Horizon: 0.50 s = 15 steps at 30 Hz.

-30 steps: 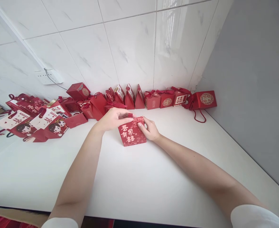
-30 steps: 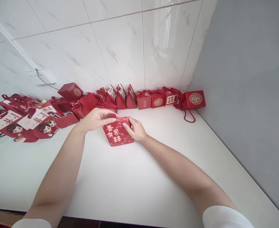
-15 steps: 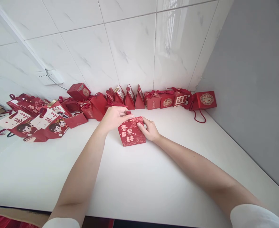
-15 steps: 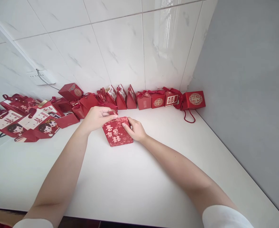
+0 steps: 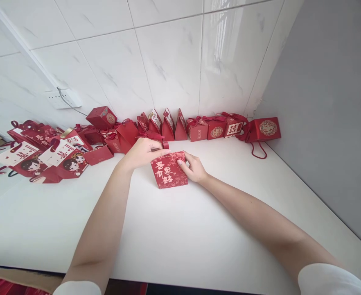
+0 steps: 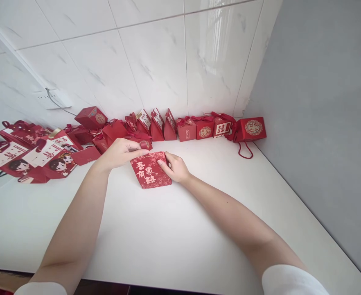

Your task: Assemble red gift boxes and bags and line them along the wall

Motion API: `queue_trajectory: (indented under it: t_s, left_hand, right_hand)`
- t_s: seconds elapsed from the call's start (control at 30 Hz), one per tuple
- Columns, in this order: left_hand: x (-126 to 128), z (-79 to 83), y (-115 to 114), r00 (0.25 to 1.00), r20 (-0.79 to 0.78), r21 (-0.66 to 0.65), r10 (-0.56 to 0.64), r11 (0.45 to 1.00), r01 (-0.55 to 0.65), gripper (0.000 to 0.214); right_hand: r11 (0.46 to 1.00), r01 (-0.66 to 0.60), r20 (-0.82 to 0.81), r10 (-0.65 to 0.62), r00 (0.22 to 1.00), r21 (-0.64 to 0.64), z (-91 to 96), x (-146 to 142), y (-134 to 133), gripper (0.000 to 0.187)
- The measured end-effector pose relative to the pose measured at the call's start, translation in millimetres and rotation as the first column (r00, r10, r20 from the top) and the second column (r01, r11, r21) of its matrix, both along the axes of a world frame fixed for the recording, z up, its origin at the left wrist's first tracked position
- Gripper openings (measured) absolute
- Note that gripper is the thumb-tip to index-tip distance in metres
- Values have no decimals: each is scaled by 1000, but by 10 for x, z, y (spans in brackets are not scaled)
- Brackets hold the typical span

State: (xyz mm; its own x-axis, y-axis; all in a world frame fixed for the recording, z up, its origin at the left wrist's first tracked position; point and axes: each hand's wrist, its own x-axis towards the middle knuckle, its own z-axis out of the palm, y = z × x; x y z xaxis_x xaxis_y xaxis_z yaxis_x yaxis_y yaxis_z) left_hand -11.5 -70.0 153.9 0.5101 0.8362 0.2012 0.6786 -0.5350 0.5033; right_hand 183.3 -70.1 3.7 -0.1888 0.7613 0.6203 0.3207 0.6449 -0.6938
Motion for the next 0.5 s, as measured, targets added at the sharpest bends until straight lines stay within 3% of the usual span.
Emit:
queue_trajectory:
  t_s: [0.5]
  left_hand:
    - [-10,-63,62,996,-66,-46,-53,998,50,39]
  right_hand:
    - [1000,-18,20,18,1000,11,-5,3,14,36]
